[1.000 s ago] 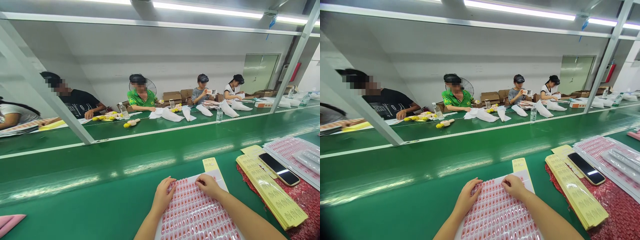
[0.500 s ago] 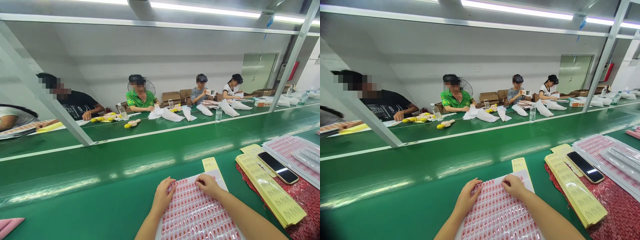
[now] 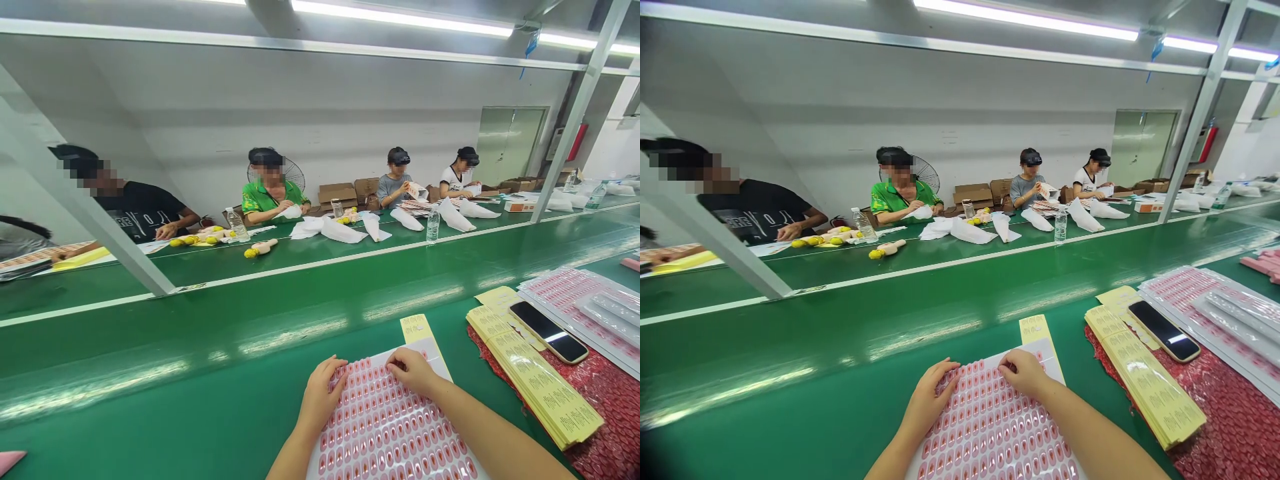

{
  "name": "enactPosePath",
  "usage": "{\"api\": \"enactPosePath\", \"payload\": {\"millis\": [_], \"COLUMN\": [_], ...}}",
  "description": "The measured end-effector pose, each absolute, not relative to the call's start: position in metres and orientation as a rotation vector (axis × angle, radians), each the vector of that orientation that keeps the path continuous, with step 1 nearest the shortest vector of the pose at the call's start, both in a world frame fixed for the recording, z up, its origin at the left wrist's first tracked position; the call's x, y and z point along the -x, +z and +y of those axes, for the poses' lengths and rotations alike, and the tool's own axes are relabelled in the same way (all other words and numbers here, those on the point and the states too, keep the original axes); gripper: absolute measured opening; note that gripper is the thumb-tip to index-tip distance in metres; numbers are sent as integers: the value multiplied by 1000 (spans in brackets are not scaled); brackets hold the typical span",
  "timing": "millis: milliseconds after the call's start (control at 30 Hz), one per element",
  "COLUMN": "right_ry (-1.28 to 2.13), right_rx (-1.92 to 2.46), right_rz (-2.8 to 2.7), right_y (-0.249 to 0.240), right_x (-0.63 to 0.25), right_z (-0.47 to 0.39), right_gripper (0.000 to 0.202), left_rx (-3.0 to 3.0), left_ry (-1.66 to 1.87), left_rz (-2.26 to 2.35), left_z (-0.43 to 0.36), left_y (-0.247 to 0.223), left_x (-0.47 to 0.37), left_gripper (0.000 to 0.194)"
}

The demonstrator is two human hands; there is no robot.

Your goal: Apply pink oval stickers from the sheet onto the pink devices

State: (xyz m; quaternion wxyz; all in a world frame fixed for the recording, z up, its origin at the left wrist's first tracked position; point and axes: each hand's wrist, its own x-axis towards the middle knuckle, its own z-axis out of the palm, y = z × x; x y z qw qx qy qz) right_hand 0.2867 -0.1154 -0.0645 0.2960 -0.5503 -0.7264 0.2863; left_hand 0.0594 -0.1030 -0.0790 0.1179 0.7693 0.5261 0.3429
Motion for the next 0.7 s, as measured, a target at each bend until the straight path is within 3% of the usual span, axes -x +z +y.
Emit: {"api": "enactPosePath", "payload": {"millis": [700], "right_ry": [750], "right_rx": [1473], "right_rz": [-1951], "right_y": [-63], "right_x": [-283], "right_z": [-117], "right_gripper": [13], "left_rx": [-2240], "left_ry": [967], "left_rz": [1539], "left_z": [-104], "left_y": [-78], "left_x": [-54], "left_gripper": [25]}}
